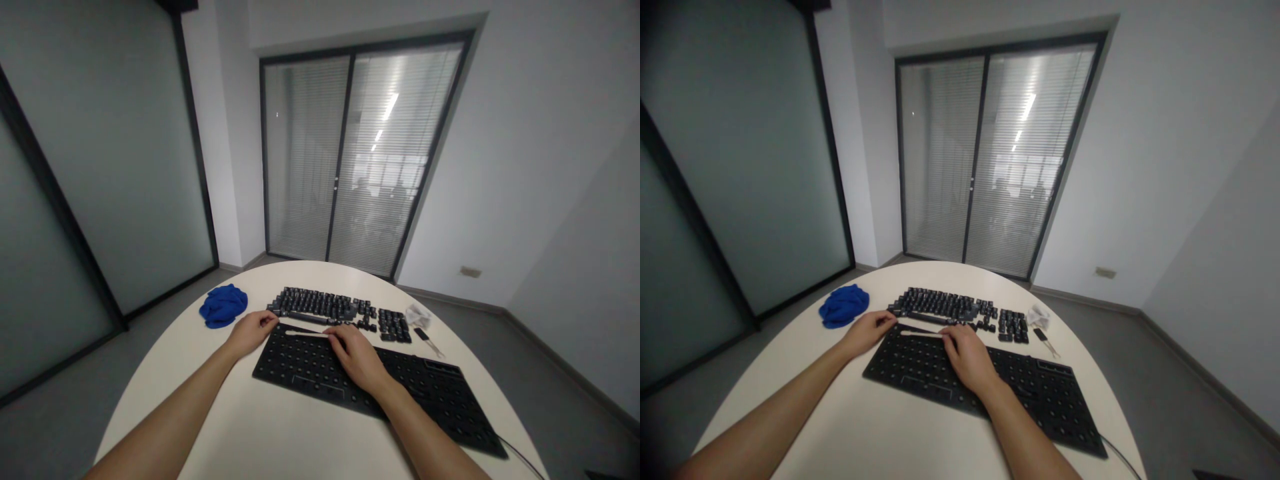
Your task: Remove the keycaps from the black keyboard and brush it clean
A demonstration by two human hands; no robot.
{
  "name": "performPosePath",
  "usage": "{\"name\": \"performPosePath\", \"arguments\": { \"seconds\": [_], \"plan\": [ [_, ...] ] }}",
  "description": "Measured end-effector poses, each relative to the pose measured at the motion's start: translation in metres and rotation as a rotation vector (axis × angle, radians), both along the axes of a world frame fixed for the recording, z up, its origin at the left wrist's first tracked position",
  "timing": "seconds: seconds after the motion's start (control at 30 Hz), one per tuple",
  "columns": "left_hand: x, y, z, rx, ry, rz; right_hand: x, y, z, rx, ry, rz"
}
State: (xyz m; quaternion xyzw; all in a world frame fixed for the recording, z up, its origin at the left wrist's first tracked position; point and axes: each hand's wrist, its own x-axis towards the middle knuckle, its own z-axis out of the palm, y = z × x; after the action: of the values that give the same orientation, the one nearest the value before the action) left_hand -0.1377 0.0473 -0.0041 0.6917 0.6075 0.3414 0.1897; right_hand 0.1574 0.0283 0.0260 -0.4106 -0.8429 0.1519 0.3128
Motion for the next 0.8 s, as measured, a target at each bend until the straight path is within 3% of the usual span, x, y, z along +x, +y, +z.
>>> {"name": "performPosePath", "arguments": {
  "seconds": [0.8],
  "plan": [
    [-0.0006, 0.0006, -0.0002, -0.003, 0.006, 0.003, -0.0025, -0.0029, 0.0038, -0.044, -0.006, -0.035]
  ]
}}
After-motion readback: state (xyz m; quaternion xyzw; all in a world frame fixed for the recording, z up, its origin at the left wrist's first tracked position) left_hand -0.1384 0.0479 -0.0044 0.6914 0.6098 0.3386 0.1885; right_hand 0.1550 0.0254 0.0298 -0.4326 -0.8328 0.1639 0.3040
